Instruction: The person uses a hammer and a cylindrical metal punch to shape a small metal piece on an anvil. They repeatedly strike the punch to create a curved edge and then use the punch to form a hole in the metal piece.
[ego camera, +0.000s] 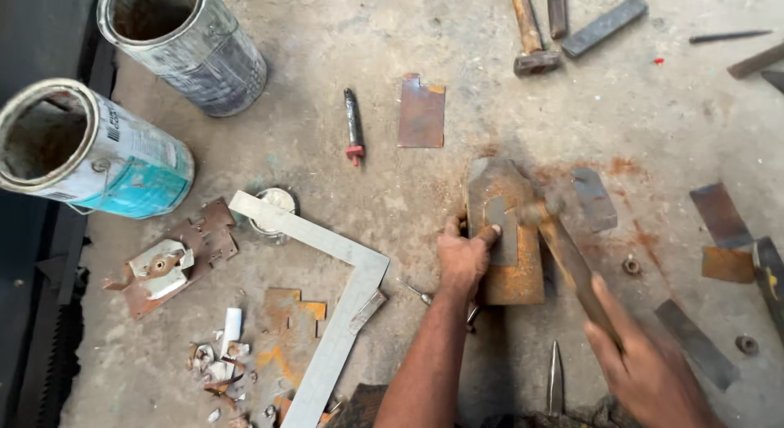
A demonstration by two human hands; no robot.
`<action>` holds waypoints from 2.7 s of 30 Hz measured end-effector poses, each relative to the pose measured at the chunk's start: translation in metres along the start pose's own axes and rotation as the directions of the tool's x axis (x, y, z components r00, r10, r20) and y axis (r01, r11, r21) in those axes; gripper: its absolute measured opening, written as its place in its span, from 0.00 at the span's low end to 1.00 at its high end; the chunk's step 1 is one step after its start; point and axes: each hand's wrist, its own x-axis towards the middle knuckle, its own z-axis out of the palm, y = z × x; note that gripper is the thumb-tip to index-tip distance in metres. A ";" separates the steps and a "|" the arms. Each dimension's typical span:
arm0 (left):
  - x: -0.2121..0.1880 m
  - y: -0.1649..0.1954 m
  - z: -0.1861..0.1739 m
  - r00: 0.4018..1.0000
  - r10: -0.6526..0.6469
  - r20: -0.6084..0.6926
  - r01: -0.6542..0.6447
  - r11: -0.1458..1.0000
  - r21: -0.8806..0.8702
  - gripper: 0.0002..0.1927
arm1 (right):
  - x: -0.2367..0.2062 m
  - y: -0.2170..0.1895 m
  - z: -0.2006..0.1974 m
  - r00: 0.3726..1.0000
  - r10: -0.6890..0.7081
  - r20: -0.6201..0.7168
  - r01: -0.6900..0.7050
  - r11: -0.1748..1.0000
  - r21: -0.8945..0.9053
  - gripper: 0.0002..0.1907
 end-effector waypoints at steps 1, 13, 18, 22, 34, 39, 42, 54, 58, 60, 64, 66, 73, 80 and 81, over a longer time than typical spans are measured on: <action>0.002 -0.001 -0.002 1.000 -0.015 0.007 0.016 0.998 -0.064 0.30 | -0.006 0.010 0.008 0.995 -0.078 -0.068 0.078 0.997 0.001 0.38; 0.008 0.012 -0.011 0.970 -0.209 0.128 0.227 0.962 -0.151 0.30 | -0.019 0.064 0.060 0.977 -0.207 -0.050 0.188 0.949 -0.253 0.40; 0.009 0.012 -0.013 0.966 -0.205 0.155 0.234 0.952 -0.198 0.30 | -0.035 0.033 0.049 0.953 -0.292 0.087 0.300 0.858 -0.417 0.39; 0.012 0.008 -0.011 0.966 -0.199 0.166 0.240 0.929 -0.283 0.30 | -0.043 0.012 0.034 0.975 -0.219 0.047 0.224 0.943 -0.245 0.39; -0.005 -0.001 -0.016 0.993 -0.002 0.114 0.003 1.000 -0.009 0.39 | -0.059 0.188 0.056 0.955 0.294 -0.025 -0.202 0.712 0.673 0.39; -0.036 0.004 -0.006 0.906 0.414 -0.085 -0.262 0.709 0.655 0.41 | -0.082 0.258 0.073 0.921 0.385 0.056 -0.274 0.540 0.796 0.40; -0.051 0.010 0.010 0.903 0.428 0.045 -0.259 0.456 0.852 0.36 | -0.092 0.269 0.083 0.948 0.317 0.041 -0.196 0.475 0.858 0.41; -0.084 -0.008 0.002 0.829 0.453 0.330 -0.471 0.245 0.848 0.30 | -0.116 0.230 0.064 0.981 0.158 0.116 -0.135 0.117 0.984 0.35; -0.090 0.003 -0.019 0.812 0.365 0.455 -0.543 0.186 0.819 0.31 | -0.115 0.235 0.074 0.992 0.115 0.055 -0.067 0.105 0.992 0.35; -0.094 0.008 -0.034 0.792 0.456 0.406 -0.542 0.219 0.811 0.31 | -0.113 0.241 0.078 0.992 0.108 0.058 -0.072 0.128 0.989 0.36; -0.120 -0.002 -0.054 0.930 0.287 0.232 -0.289 0.177 0.941 0.22 | -0.113 0.256 0.086 0.994 0.088 0.060 -0.071 0.127 0.989 0.33; -0.144 -0.025 -0.044 0.954 0.086 0.288 -0.300 0.331 0.895 0.15 | -0.113 0.261 0.089 0.997 0.061 0.048 -0.054 0.099 0.994 0.32; -0.177 -0.089 0.012 0.516 -0.110 0.850 -0.849 -0.198 0.490 0.18 | -0.107 0.284 0.092 0.984 0.152 0.097 -0.135 0.260 0.956 0.27; -0.172 -0.094 0.011 0.422 -0.170 0.891 -0.895 -0.234 0.380 0.18 | -0.090 0.311 0.084 0.902 -0.150 0.405 -0.410 -0.002 0.912 0.32; -0.171 -0.095 0.012 0.410 -0.157 0.899 -0.898 -0.241 0.368 0.18 | -0.090 0.310 0.083 0.895 -0.242 0.374 -0.390 -0.021 0.920 0.31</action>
